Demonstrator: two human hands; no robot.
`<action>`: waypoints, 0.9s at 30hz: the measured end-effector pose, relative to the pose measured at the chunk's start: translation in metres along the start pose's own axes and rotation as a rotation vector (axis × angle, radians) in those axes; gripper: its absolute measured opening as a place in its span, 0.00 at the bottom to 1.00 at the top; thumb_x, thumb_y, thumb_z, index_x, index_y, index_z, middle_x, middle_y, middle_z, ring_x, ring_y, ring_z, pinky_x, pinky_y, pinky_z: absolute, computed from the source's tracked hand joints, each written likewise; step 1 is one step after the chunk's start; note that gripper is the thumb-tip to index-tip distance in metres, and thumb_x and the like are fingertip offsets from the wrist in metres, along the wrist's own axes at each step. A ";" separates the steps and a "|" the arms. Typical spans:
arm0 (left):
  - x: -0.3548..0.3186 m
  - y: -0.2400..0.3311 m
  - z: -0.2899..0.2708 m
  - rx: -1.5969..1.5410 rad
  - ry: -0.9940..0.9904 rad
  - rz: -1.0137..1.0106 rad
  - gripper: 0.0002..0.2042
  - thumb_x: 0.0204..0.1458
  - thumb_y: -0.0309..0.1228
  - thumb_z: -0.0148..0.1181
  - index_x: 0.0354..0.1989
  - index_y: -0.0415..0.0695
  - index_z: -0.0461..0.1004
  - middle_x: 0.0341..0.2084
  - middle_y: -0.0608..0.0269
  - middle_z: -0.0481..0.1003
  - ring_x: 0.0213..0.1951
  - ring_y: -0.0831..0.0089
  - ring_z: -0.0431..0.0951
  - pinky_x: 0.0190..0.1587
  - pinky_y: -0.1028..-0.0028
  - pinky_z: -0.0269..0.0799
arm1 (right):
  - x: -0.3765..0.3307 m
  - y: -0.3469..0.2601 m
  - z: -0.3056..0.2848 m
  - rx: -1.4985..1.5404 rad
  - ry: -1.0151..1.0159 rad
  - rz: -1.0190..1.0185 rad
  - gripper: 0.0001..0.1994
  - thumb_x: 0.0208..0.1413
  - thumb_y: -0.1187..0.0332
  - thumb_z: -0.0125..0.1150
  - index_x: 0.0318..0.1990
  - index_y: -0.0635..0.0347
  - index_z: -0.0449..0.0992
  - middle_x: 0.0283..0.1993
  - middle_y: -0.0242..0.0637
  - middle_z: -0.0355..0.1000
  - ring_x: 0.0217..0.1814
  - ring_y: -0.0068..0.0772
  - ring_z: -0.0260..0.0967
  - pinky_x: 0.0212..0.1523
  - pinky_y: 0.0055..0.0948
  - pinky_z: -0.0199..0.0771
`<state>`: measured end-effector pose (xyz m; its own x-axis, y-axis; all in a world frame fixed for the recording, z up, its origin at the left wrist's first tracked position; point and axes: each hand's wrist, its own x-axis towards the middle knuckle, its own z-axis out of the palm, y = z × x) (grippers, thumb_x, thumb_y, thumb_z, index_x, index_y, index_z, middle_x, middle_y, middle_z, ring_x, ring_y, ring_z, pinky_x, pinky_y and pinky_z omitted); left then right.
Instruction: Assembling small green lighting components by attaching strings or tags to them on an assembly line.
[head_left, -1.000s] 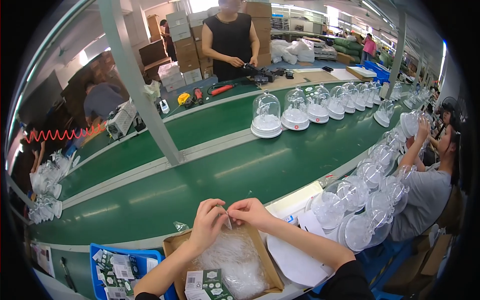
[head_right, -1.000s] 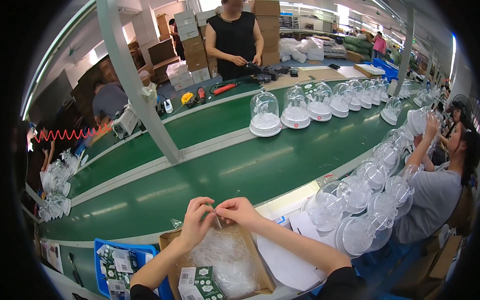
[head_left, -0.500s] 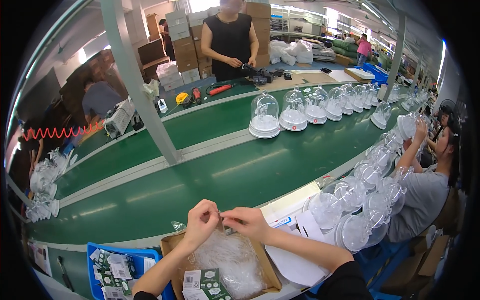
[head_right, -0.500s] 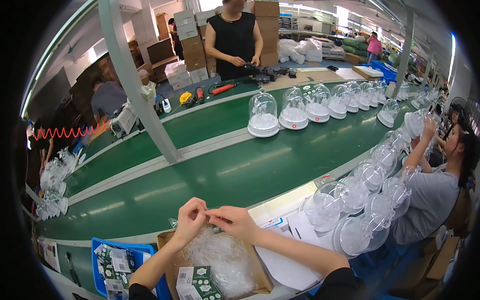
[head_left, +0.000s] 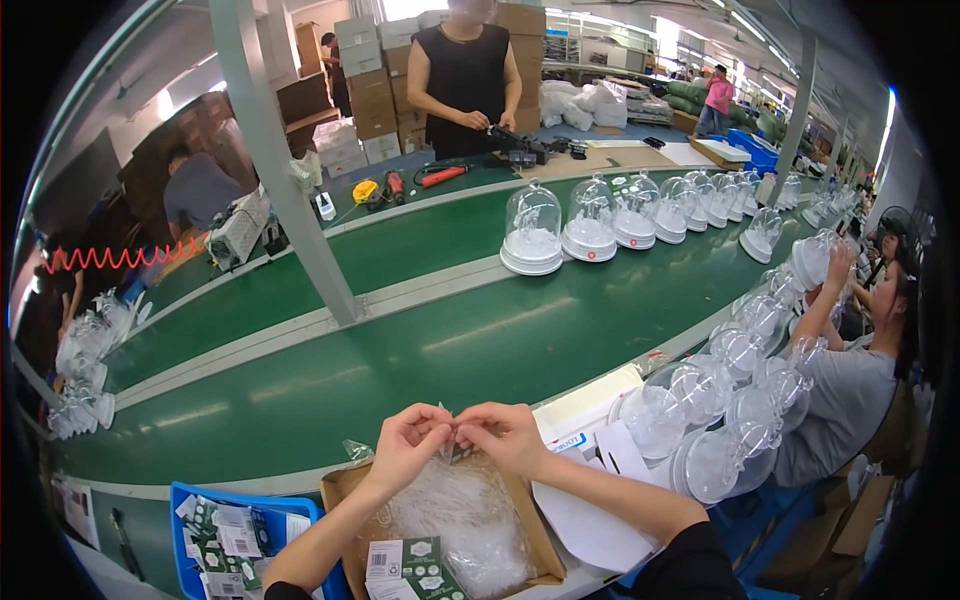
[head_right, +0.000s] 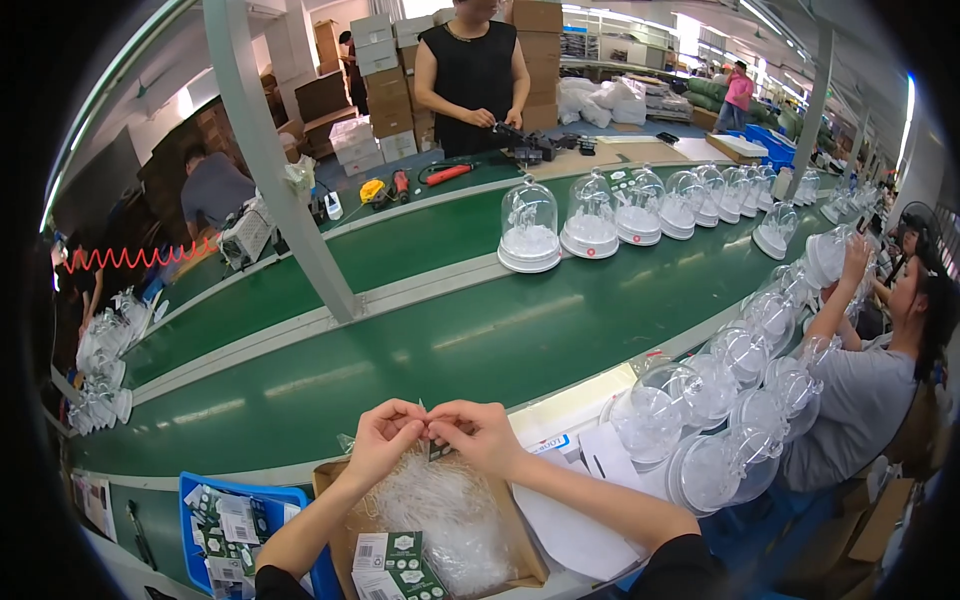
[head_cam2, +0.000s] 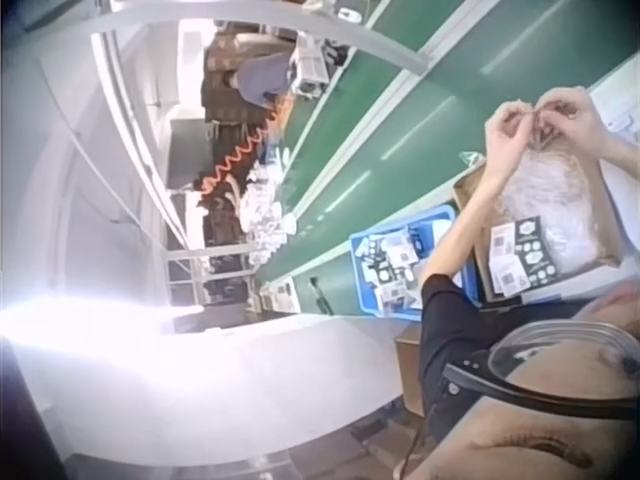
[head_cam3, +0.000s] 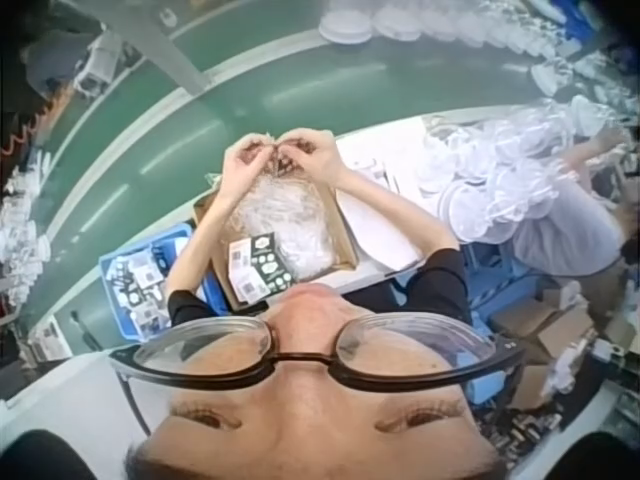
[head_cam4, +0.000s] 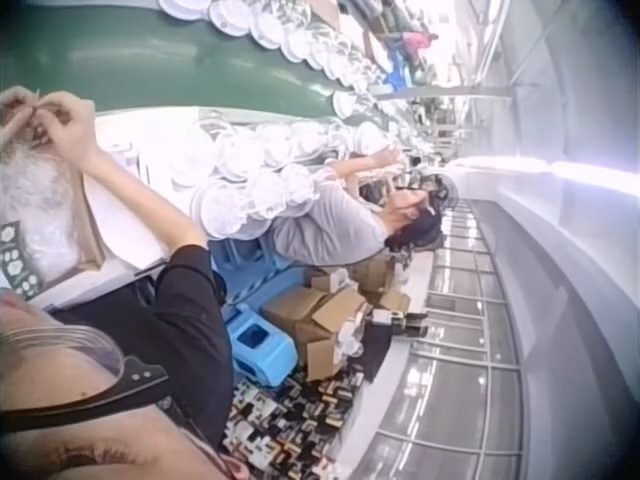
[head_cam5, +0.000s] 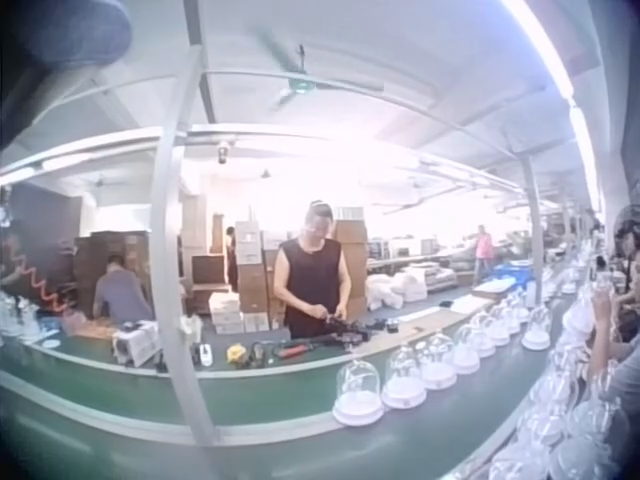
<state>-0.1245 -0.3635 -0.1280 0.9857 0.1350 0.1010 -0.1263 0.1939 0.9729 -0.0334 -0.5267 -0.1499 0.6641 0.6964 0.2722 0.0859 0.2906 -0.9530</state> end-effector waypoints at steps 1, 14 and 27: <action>0.000 0.000 0.001 -0.013 0.014 0.002 0.04 0.57 0.20 0.55 0.40 0.35 0.69 0.35 0.62 0.75 0.36 0.77 0.77 0.42 0.79 0.74 | 0.001 0.000 0.000 -0.001 -0.001 0.000 0.07 0.55 0.78 0.59 0.42 0.68 0.77 0.35 0.38 0.78 0.34 0.23 0.76 0.37 0.21 0.78; 0.000 0.002 0.002 0.438 0.073 0.177 0.02 0.51 0.17 0.59 0.33 0.33 0.75 0.33 0.62 0.74 0.37 0.76 0.76 0.42 0.78 0.74 | 0.006 -0.001 -0.004 -0.165 0.027 -0.193 0.06 0.52 0.78 0.63 0.38 0.64 0.80 0.37 0.36 0.75 0.33 0.19 0.71 0.29 0.16 0.70; 0.000 -0.001 0.001 0.355 0.117 0.220 0.12 0.50 0.18 0.61 0.42 0.36 0.67 0.30 0.62 0.76 0.34 0.79 0.76 0.39 0.79 0.72 | 0.007 0.000 -0.002 -0.176 0.060 -0.139 0.06 0.52 0.75 0.63 0.38 0.64 0.80 0.36 0.34 0.75 0.31 0.19 0.71 0.27 0.16 0.69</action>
<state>-0.1244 -0.3647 -0.1289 0.9178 0.2487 0.3096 -0.2656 -0.1952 0.9441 -0.0272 -0.5226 -0.1485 0.6794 0.6156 0.3994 0.3044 0.2588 -0.9167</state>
